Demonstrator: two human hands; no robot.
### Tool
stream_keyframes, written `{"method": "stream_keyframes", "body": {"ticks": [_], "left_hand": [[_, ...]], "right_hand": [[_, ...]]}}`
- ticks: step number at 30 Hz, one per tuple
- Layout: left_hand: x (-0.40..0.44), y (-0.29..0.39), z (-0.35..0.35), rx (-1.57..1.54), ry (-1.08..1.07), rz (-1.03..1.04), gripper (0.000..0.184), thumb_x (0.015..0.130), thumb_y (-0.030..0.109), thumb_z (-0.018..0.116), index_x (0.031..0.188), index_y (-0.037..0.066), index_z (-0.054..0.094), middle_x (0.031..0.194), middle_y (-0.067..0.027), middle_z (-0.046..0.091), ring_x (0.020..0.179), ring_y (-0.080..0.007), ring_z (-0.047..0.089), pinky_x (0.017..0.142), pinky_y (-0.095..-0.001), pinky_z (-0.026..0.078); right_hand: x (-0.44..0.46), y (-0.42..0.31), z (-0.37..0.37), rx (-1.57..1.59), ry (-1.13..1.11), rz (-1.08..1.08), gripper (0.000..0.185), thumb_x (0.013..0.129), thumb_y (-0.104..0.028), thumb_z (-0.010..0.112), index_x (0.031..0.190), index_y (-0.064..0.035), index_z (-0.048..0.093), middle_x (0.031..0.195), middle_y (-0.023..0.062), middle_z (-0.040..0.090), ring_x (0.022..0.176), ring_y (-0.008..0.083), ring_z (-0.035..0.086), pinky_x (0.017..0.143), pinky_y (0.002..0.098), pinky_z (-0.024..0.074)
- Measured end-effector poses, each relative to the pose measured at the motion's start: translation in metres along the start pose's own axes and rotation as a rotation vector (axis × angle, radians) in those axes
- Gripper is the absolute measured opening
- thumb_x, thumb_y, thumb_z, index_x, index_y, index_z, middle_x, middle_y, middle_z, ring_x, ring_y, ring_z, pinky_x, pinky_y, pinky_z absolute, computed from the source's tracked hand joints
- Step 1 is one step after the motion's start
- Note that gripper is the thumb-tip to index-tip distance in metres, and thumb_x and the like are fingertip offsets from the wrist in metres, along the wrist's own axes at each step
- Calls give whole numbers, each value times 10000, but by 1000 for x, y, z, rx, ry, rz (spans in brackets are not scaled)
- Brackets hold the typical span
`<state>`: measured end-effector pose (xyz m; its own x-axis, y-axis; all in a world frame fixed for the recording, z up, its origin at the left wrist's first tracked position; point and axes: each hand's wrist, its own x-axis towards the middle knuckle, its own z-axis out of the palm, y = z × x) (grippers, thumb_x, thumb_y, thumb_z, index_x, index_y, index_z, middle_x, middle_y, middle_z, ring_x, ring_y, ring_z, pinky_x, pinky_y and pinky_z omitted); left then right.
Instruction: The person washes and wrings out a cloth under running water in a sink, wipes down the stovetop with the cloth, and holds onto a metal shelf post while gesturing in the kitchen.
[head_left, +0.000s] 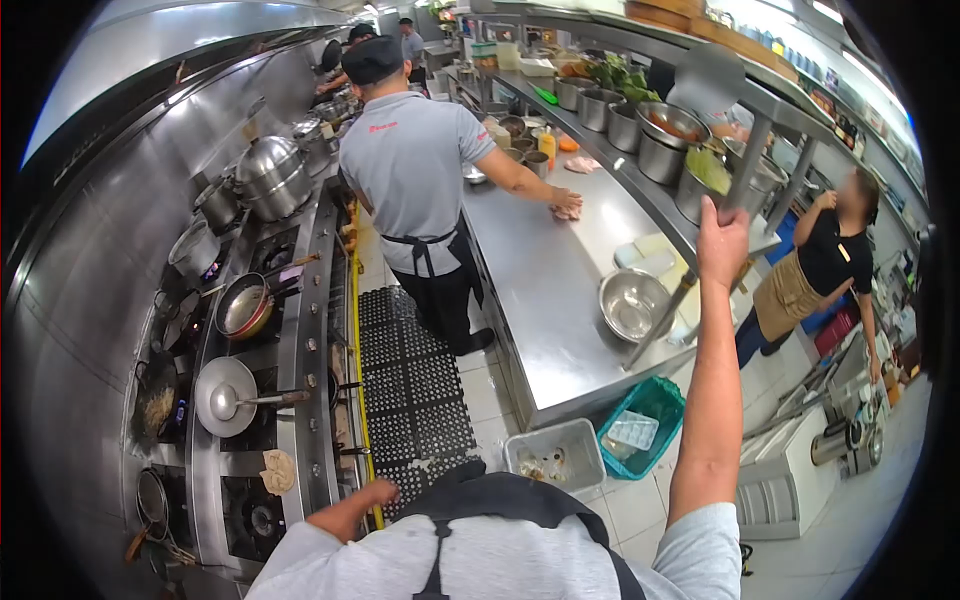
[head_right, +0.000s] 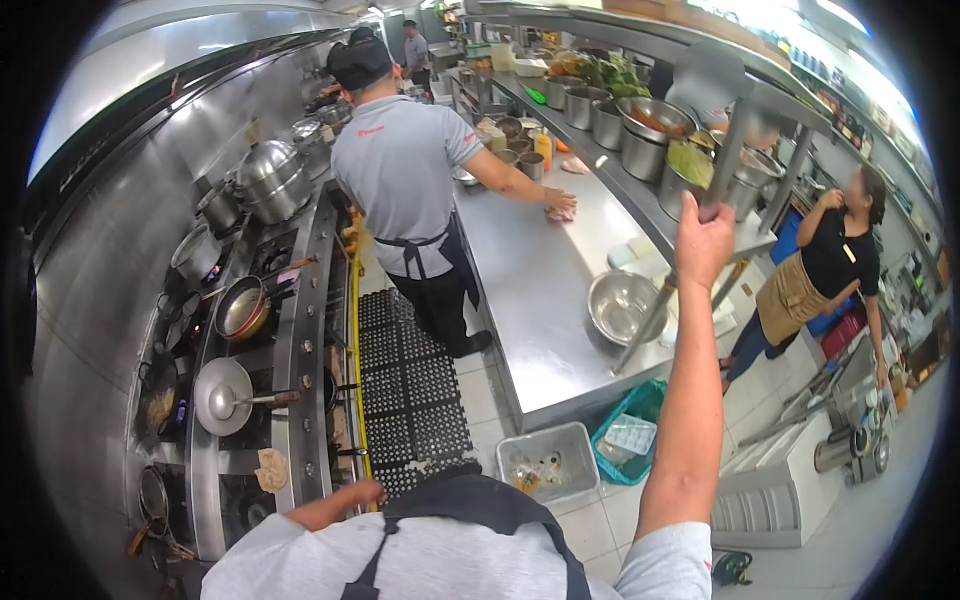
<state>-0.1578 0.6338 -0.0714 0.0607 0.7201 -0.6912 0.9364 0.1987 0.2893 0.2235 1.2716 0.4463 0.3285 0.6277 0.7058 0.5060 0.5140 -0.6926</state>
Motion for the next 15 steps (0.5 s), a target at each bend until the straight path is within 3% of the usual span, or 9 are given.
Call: {"method": "stream_keyframes", "body": {"ticks": [2, 3, 4, 5, 6, 7, 10, 13, 15], "left_hand": [[59, 12, -103, 176, 394, 190, 199, 845, 250, 630, 763, 99, 729, 850, -165, 720, 835, -383, 702, 755, -481, 555], [65, 50, -190, 26, 348, 257, 258, 897, 217, 569, 724, 59, 678, 811, -163, 700, 772, -353, 683, 716, -465, 542], [66, 89, -259, -409, 447, 268, 311, 944, 194, 505, 710, 37, 634, 782, -141, 681, 721, -312, 666, 689, -438, 534], [128, 78, -289, -242, 659, 501, 305, 970, 190, 492, 754, 35, 640, 756, -105, 658, 678, -258, 644, 668, -405, 528], [90, 147, -360, -642, 764, 574, 314, 1007, 234, 521, 800, 35, 648, 740, -68, 642, 664, -215, 623, 653, -382, 514], [115, 167, -407, -806, 688, 637, 350, 1057, 335, 562, 889, 49, 676, 803, -16, 649, 761, -109, 586, 695, -320, 500], [124, 248, -537, -846, 785, 725, 263, 1037, 315, 620, 947, 72, 668, 821, 29, 638, 751, -81, 574, 679, -276, 474], [153, 301, -635, -1019, 839, 962, 172, 963, 160, 615, 1104, 86, 681, 909, 6, 686, 795, -101, 651, 663, -274, 501], [163, 335, -687, -1061, 965, 847, 254, 946, 149, 612, 1182, 72, 667, 1023, -40, 694, 802, -143, 693, 635, -289, 525]], "right_hand": [[-1, -1, 1, -46, -11, -3, 417, 871, -387, 783, 885, -3, 621, 755, 167, 664, 712, 363, 649, 705, 455, 511], [-1, 0, 4, -42, 13, -29, 399, 880, -373, 769, 906, -1, 627, 770, 180, 678, 736, 384, 665, 716, 465, 517], [-2, -3, 4, -95, -8, -6, 374, 891, -351, 743, 960, 3, 645, 831, 209, 711, 818, 412, 699, 756, 477, 532], [-3, -4, 4, -93, -9, -10, 374, 891, -351, 743, 960, 3, 645, 831, 209, 711, 818, 412, 699, 756, 477, 532], [-3, -5, 4, -112, -24, 5, 382, 890, -354, 740, 984, 6, 653, 866, 218, 722, 851, 413, 708, 771, 477, 536], [-2, -7, 4, -134, -38, 18, 391, 890, -358, 737, 1007, 8, 662, 902, 227, 733, 884, 415, 716, 786, 477, 540], [-1, -11, 7, -182, -63, -4, 442, 878, -395, 737, 1065, 2, 681, 961, 246, 742, 926, 426, 718, 810, 495, 545], [5, 7, 10, -347, -58, 12, 502, 875, -449, 719, 1072, 11, 677, 938, 284, 723, 913, 471, 702, 796, 544, 546], [6, 16, 13, -360, -40, -18, 480, 885, -423, 708, 1089, 11, 671, 905, 282, 719, 894, 474, 702, 784, 553, 545]]}}
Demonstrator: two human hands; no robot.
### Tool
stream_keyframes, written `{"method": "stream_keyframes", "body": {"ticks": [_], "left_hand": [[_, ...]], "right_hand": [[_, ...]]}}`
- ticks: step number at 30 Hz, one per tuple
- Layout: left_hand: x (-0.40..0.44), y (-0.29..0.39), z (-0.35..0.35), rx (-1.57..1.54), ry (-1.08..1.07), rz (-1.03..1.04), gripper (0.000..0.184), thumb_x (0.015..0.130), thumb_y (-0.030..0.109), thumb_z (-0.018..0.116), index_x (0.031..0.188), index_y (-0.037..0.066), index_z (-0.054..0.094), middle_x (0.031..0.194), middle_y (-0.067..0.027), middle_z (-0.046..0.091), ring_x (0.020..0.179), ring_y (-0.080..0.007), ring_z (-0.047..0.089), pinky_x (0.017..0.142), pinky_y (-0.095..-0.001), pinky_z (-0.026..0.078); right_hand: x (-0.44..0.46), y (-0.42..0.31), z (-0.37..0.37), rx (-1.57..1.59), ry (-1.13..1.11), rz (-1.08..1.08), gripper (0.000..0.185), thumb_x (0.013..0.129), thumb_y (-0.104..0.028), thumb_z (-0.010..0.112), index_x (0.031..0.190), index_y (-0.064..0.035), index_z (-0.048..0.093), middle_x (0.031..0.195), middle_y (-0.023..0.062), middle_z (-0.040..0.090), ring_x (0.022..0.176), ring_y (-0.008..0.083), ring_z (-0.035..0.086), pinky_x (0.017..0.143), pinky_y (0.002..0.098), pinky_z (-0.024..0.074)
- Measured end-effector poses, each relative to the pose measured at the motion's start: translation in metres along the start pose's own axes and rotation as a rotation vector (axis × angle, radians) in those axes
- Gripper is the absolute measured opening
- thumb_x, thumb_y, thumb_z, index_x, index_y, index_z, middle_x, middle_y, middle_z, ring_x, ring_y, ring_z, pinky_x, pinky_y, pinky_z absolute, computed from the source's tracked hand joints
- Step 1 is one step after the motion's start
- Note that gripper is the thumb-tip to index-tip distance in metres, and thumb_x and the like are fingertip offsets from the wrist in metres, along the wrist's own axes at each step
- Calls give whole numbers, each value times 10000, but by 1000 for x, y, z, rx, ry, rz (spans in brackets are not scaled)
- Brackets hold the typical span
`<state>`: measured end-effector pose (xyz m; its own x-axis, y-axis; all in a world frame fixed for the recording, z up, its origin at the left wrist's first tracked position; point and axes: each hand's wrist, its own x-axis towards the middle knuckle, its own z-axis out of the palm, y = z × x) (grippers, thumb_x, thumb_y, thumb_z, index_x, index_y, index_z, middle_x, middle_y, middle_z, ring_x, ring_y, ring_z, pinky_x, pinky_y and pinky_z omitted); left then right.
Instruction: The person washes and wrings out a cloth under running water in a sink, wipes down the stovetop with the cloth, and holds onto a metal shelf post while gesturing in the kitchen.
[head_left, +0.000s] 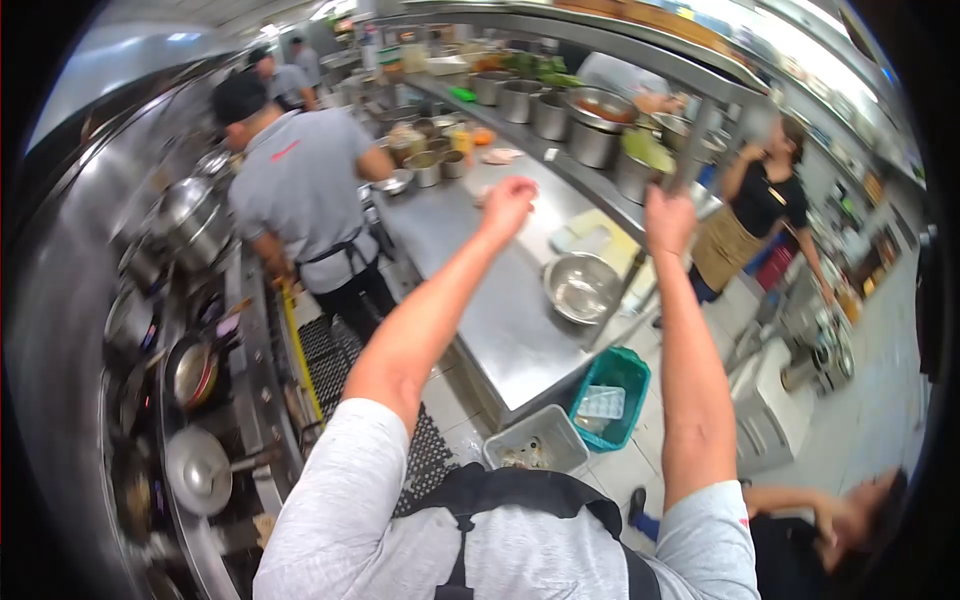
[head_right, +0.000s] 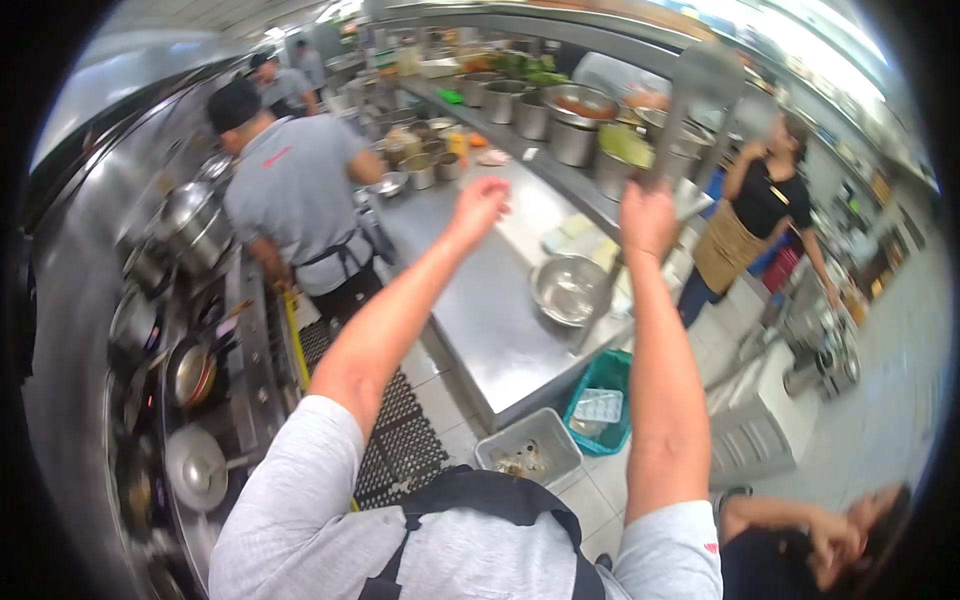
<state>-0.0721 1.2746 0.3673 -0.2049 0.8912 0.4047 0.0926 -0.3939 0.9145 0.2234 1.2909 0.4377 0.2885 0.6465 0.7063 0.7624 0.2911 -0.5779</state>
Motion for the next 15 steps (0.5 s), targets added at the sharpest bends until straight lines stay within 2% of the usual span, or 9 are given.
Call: {"method": "stream_keyframes", "body": {"ticks": [1, 2, 3, 4, 6, 10, 12, 13, 15], "left_hand": [[16, 16, 9, 6, 36, -32, 261, 944, 140, 613, 1185, 58, 669, 1012, -52, 699, 792, -148, 696, 626, -301, 534], [34, 25, 19, -21, 100, -30, 186, 935, 120, 641, 1088, 30, 699, 898, -53, 709, 723, -144, 666, 676, -293, 552], [49, 29, 24, 47, 110, -40, 226, 917, 136, 663, 1114, 32, 705, 916, -72, 734, 789, -160, 688, 740, -305, 561], [79, 4, 25, 189, 155, 58, 295, 899, 189, 677, 1157, 48, 710, 969, -108, 764, 890, -200, 721, 825, -335, 562], [79, 30, 31, 456, 169, 43, 360, 875, 227, 677, 1202, 79, 708, 1060, -147, 766, 994, -274, 729, 911, -380, 547], [102, 23, 40, 590, 204, -20, 341, 864, 229, 665, 1179, 106, 711, 1090, -157, 757, 1055, -333, 710, 942, -418, 531], [102, 25, 43, 621, 174, -127, 310, 862, 208, 659, 1154, 115, 705, 1114, -165, 748, 1078, -358, 696, 957, -438, 521], [104, 27, 43, 622, 173, -131, 248, 877, 214, 652, 1092, 106, 712, 1071, -164, 753, 1049, -359, 703, 933, -437, 530], [105, 25, 44, 646, 170, -99, 234, 884, 221, 652, 1074, 101, 717, 1043, -164, 755, 1028, -353, 709, 918, -434, 535]], "right_hand": [[-2, -6, -4, 64, -12, 51, 464, 888, -401, 710, 1103, 9, 671, 909, 277, 722, 904, 474, 702, 786, 545, 548], [-3, -9, -5, 71, 15, 68, 444, 886, -373, 716, 1119, 3, 672, 921, 274, 726, 913, 472, 702, 801, 536, 548], [-7, -26, -19, 130, 12, 102, 426, 887, -348, 713, 1132, -3, 673, 939, 274, 728, 927, 467, 702, 822, 533, 545], [-6, -25, -15, 110, 32, 117, 385, 887, -330, 707, 1105, -14, 680, 959, 270, 729, 942, 464, 699, 837, 534, 539], [-8, -29, -19, 113, 17, 132, 342, 882, -302, 704, 1068, -15, 680, 960, 263, 730, 945, 465, 696, 836, 537, 536], [-10, -35, -22, 139, 34, 154, 303, 875, -274, 702, 1037, -18, 677, 947, 250, 728, 939, 462, 692, 836, 532, 535], [-9, -36, -22, 183, 45, 148, 280, 875, -253, 700, 1033, -23, 676, 939, 243, 725, 935, 455, 691, 838, 526, 533], [-9, -36, -23, 160, 35, 154, 256, 878, -242, 695, 1018, -29, 675, 937, 236, 724, 935, 450, 689, 840, 521, 532], [-8, -35, -23, 157, 34, 154, 252, 879, -238, 694, 1016, -27, 671, 935, 235, 724, 933, 449, 689, 840, 520, 531]]}}
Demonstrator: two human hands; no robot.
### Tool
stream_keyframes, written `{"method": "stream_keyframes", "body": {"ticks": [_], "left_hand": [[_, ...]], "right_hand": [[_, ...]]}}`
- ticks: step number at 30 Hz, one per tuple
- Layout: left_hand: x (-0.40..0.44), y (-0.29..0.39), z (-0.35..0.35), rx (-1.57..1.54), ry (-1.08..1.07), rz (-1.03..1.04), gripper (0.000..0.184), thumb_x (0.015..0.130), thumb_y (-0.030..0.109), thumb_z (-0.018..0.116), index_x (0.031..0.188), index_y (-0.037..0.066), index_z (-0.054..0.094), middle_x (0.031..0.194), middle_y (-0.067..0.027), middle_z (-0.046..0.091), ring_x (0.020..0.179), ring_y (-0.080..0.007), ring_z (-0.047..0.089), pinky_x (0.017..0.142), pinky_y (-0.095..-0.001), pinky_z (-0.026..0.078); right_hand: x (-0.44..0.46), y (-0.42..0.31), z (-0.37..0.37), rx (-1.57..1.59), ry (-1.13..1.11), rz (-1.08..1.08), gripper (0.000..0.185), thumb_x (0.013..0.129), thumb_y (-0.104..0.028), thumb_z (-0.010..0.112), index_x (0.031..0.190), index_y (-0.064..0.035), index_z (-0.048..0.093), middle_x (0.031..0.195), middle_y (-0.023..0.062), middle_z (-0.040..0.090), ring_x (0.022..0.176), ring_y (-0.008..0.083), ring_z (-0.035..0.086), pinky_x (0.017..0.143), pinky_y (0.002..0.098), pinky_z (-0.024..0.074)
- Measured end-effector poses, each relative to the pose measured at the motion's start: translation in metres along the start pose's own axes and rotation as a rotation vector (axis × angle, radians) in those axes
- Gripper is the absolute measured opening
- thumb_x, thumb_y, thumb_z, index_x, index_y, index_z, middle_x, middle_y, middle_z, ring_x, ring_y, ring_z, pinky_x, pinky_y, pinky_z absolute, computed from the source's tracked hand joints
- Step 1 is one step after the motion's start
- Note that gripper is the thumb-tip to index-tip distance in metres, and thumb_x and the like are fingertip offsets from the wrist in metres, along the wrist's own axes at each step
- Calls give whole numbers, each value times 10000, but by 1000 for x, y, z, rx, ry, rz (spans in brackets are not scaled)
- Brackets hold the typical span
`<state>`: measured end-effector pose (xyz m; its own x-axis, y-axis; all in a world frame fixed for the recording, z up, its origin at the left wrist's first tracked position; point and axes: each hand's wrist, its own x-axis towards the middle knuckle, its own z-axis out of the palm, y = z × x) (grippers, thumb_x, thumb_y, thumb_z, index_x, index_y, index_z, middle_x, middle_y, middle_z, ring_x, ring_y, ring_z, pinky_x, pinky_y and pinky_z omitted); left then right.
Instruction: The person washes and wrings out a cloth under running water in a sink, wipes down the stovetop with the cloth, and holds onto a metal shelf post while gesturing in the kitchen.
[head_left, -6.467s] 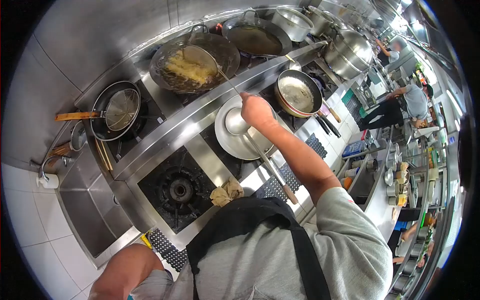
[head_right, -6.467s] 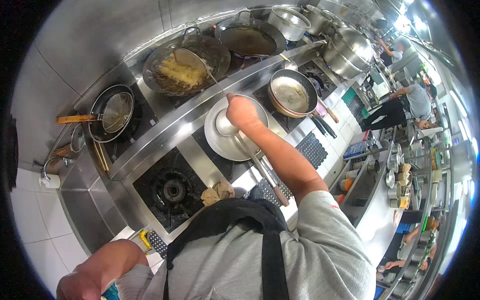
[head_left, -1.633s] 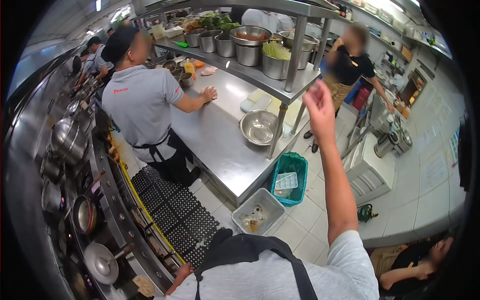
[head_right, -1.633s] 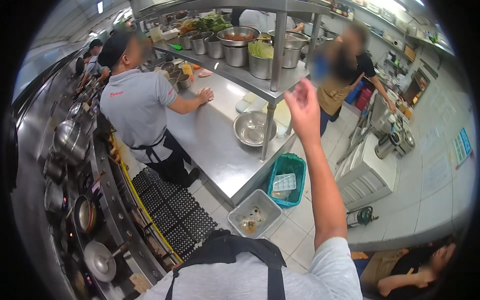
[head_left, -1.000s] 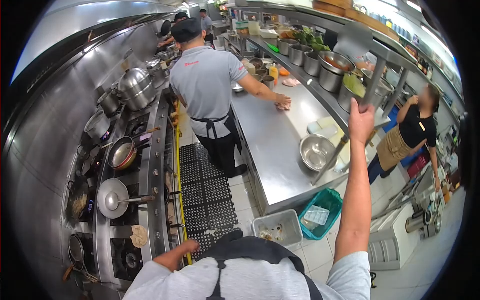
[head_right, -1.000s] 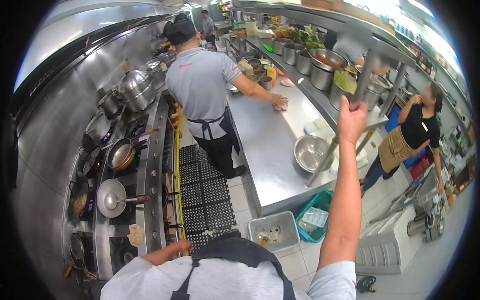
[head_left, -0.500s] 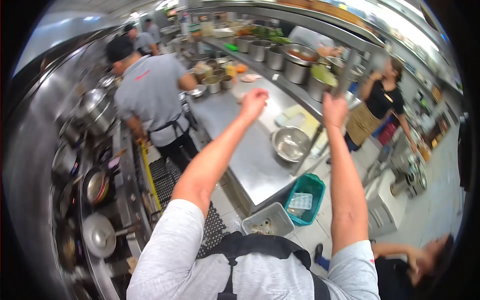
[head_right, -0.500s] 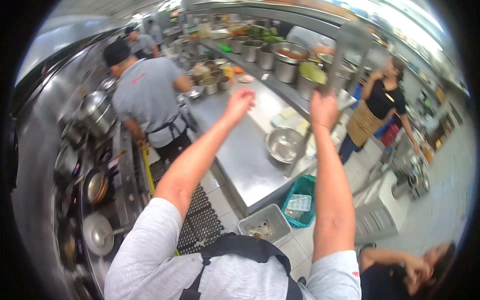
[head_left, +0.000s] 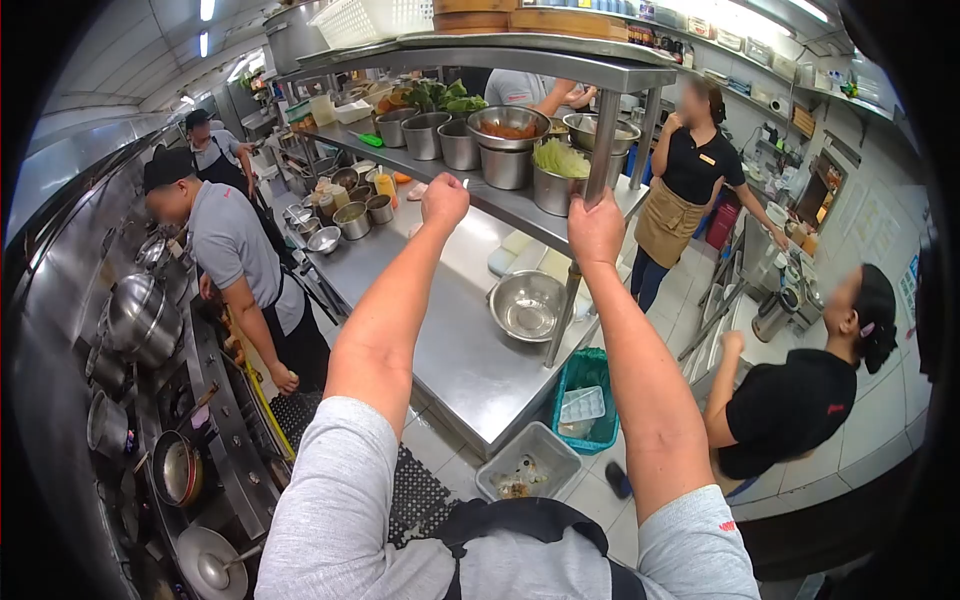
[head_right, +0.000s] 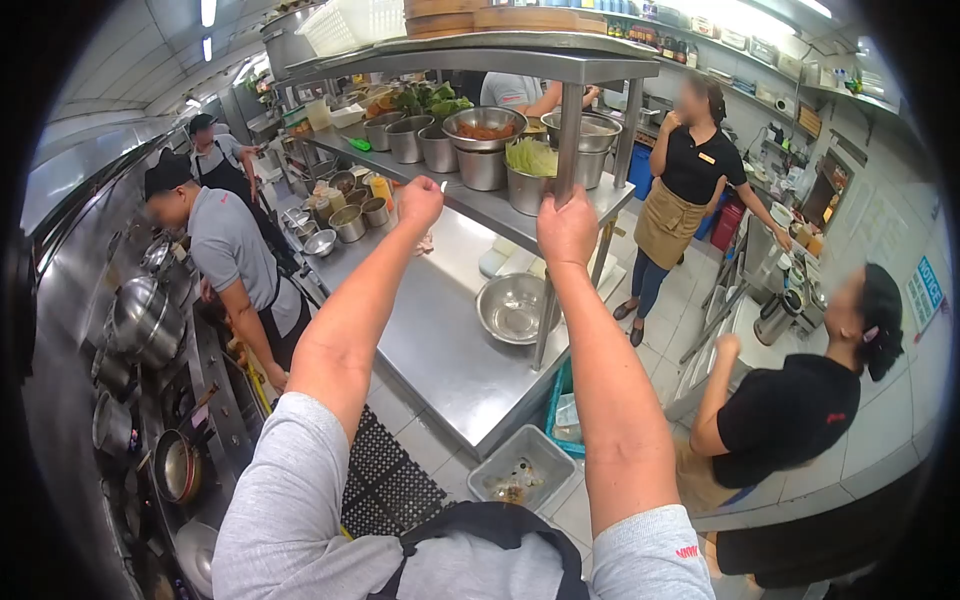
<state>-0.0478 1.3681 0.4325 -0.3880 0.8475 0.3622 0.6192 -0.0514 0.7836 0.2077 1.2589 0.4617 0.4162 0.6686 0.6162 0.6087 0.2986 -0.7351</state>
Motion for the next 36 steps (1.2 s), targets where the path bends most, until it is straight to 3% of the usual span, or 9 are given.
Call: {"method": "stream_keyframes", "body": {"ticks": [2, 4, 8, 10, 19, 22, 26, 32, 36], "left_hand": [[5, -8, 4, 28, 11, 28, 223, 891, 229, 653, 1055, 95, 723, 1014, -163, 757, 1008, -346, 714, 903, -430, 540], [16, -24, 14, -180, -44, 25, 214, 885, 242, 689, 1019, 80, 729, 977, -144, 763, 967, -317, 724, 882, -411, 550], [-4, -14, 0, -155, -38, 110, 253, 844, 248, 763, 1022, 71, 732, 979, -105, 769, 944, -278, 730, 883, -391, 553], [-8, -10, -1, -125, -18, 95, 253, 845, 250, 762, 1022, 73, 733, 981, -108, 769, 943, -283, 730, 882, -394, 554], [7, -4, 10, -18, 75, -39, 178, 824, 260, 737, 893, 97, 752, 922, -148, 764, 908, -309, 734, 855, -414, 563], [4, -18, 19, -261, 61, 4, 190, 813, 226, 719, 935, 86, 756, 926, -136, 767, 886, -297, 732, 846, -404, 563], [4, -24, 12, -279, 47, 60, 334, 809, 232, 722, 1113, 93, 745, 1014, -131, 772, 955, -291, 730, 894, -388, 552], [-5, 7, -7, -15, -37, 82, 336, 825, 278, 722, 1113, 109, 754, 1075, -146, 765, 1068, -321, 712, 941, -407, 543], [-12, 33, -17, 87, -83, -62, 291, 849, 271, 706, 1093, 124, 763, 1107, -137, 763, 1102, -318, 707, 965, -408, 544]], "right_hand": [[-1, 0, 1, 1, -7, 4, 247, 881, -233, 693, 1013, -25, 668, 934, 235, 723, 932, 448, 689, 840, 520, 531], [-1, -1, 0, -19, -21, 18, 311, 877, -247, 687, 1106, -37, 678, 965, 229, 739, 960, 443, 700, 859, 497, 539], [-2, -5, -4, -25, -19, 25, 302, 880, -248, 679, 1095, -35, 676, 961, 233, 736, 968, 445, 697, 861, 501, 536], [-5, -9, -6, -6, -8, 22, 238, 885, -229, 686, 1010, -29, 658, 938, 239, 719, 947, 452, 685, 844, 521, 530], [-2, -3, -2, -30, -26, 34, 300, 896, -259, 680, 1082, -25, 664, 986, 250, 728, 974, 454, 692, 859, 525, 535], [-2, -3, 0, -2, -18, 17, 310, 902, -277, 677, 1094, -34, 671, 1000, 251, 730, 975, 457, 691, 857, 526, 535], [0, 4, 6, -41, 2, -9, 312, 897, -277, 679, 1073, -20, 668, 988, 251, 731, 972, 460, 692, 853, 530, 535], [0, 3, 4, -73, 5, -12, 293, 889, -265, 679, 1054, -23, 660, 979, 250, 732, 954, 459, 697, 849, 538, 535], [0, 2, 3, -54, -4, -5, 292, 887, -262, 678, 1059, -27, 659, 973, 247, 731, 955, 457, 696, 850, 539, 533]]}}
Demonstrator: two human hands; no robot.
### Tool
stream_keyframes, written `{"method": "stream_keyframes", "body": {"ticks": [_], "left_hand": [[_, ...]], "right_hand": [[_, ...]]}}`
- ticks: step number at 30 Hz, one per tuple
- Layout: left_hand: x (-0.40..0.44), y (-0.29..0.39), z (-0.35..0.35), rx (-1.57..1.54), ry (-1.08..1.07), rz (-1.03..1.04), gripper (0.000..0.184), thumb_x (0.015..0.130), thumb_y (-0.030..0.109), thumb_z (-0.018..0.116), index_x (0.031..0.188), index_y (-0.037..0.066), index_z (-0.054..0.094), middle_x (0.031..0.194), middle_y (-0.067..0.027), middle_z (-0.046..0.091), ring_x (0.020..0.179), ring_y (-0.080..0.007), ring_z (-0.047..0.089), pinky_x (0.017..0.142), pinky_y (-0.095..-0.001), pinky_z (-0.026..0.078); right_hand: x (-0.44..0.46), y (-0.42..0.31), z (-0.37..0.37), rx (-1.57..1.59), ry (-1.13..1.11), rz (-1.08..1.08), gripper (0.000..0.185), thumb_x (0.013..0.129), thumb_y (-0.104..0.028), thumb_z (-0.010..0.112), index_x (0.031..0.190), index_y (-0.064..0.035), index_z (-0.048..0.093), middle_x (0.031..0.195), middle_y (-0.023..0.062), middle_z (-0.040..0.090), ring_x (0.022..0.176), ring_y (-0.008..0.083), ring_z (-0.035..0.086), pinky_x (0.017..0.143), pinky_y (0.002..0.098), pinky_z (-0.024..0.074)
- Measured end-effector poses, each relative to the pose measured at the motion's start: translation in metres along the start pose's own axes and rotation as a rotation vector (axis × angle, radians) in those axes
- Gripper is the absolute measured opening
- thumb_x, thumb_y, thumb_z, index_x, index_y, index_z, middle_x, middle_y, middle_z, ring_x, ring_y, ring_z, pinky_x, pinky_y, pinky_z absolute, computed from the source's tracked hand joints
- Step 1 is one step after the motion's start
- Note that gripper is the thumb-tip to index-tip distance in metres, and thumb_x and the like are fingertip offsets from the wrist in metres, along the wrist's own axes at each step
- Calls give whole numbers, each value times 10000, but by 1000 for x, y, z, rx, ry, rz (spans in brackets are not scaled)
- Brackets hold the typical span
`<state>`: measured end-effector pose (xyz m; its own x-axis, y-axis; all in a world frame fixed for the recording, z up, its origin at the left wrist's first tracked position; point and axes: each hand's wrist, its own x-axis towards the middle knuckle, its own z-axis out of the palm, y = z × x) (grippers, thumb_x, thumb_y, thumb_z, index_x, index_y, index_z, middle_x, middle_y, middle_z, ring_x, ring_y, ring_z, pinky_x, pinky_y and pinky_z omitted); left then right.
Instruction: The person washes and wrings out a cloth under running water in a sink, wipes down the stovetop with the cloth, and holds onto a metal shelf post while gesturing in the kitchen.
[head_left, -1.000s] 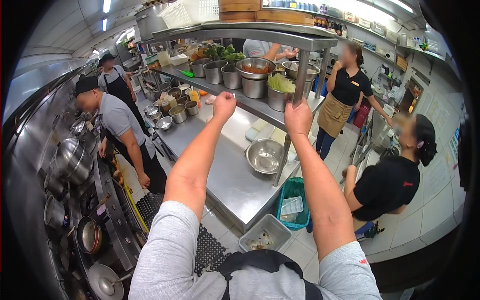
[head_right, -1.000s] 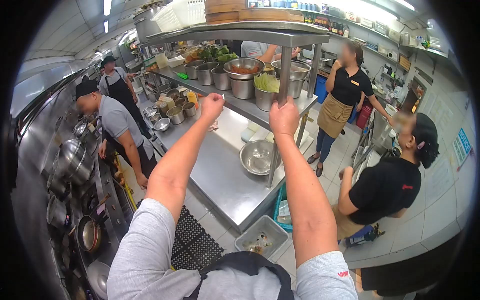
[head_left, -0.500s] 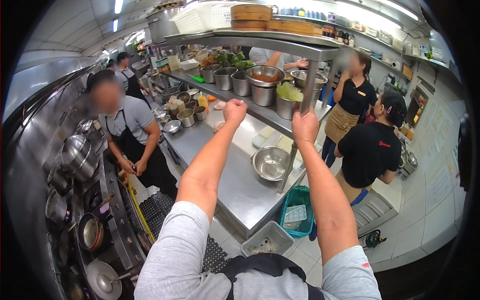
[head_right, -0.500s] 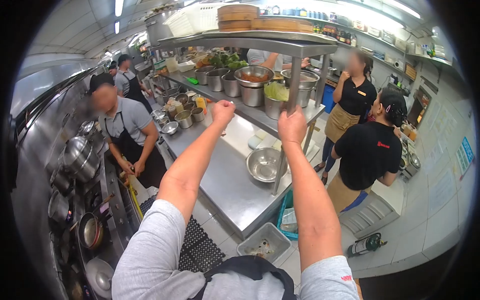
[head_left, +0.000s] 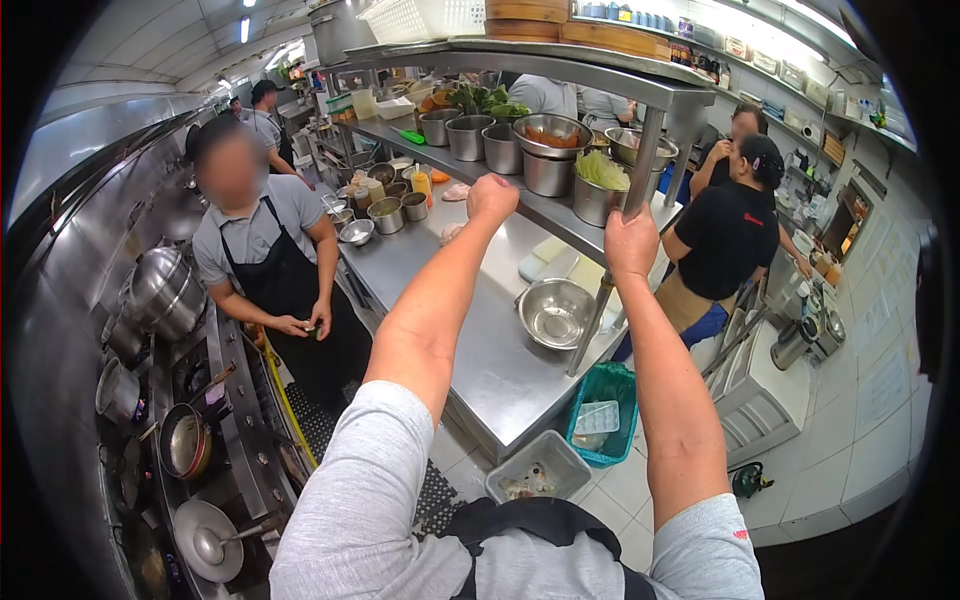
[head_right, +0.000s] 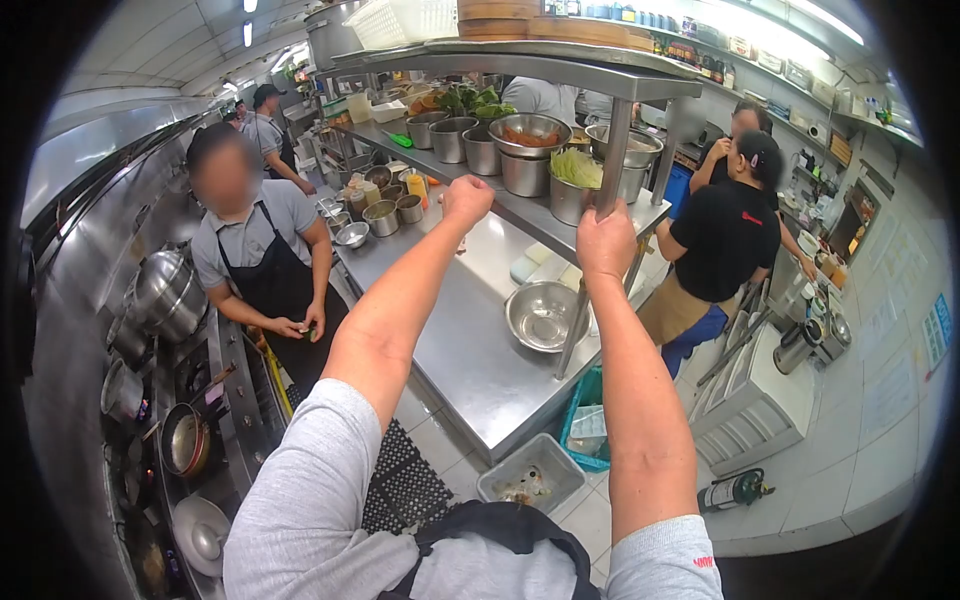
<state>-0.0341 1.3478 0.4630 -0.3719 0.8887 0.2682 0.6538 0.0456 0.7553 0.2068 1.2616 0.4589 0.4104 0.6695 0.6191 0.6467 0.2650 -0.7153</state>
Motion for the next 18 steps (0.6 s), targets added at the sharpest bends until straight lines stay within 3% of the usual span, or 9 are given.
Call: {"method": "stream_keyframes", "body": {"ticks": [4, 11, 13, 14, 15, 17, 18], "left_hand": [[-3, 9, 0, 80, 88, -42, 265, 881, 256, 705, 1100, 123, 774, 1141, -145, 758, 1147, -336, 698, 981, -429, 551], [11, 11, 1, 223, 30, 14, 292, 904, 248, 683, 1117, 70, 772, 1189, -210, 732, 1163, -362, 692, 981, -443, 556], [13, 5, 3, 204, 48, 72, 294, 907, 249, 676, 1100, 48, 769, 1144, -225, 738, 1143, -363, 698, 957, -440, 563], [8, 1, 7, 146, 156, 175, 279, 906, 231, 681, 1049, 3, 754, 1063, -225, 750, 1007, -349, 737, 871, -419, 578], [4, -4, 8, 150, 148, 179, 279, 906, 231, 681, 1049, 3, 754, 1063, -225, 750, 1007, -349, 737, 871, -419, 578], [-7, -12, 7, -232, 62, 284, 232, 910, 200, 693, 982, -16, 735, 952, -172, 759, 818, -259, 737, 761, -360, 572], [-26, -14, 2, -463, -41, 293, 161, 919, 153, 704, 982, 6, 719, 900, -84, 741, 722, -139, 678, 695, -295, 542]], "right_hand": [[1, 4, 4, -15, 21, -20, 274, 884, -258, 682, 1048, -39, 660, 965, 245, 728, 951, 453, 695, 839, 537, 532], [-1, -4, -2, -14, 0, 27, 258, 885, -252, 681, 1030, -40, 657, 944, 237, 727, 936, 454, 695, 836, 535, 532], [0, -4, -3, -28, 4, 38, 265, 886, -252, 683, 1034, -34, 655, 944, 236, 726, 936, 454, 693, 838, 532, 534], [0, -6, -5, -26, -4, 39, 265, 886, -252, 683, 1029, -32, 654, 948, 237, 725, 939, 454, 691, 839, 531, 534], [-1, -7, -7, -24, -15, 43, 264, 886, -253, 684, 1023, -29, 652, 951, 239, 724, 943, 453, 690, 841, 529, 534], [0, -7, -7, -19, -15, 56, 259, 888, -256, 687, 1014, -33, 651, 958, 241, 721, 952, 454, 686, 842, 528, 532], [1, -5, -6, -14, -14, 47, 259, 891, -258, 685, 1011, -31, 649, 959, 241, 720, 952, 456, 685, 840, 529, 531]]}}
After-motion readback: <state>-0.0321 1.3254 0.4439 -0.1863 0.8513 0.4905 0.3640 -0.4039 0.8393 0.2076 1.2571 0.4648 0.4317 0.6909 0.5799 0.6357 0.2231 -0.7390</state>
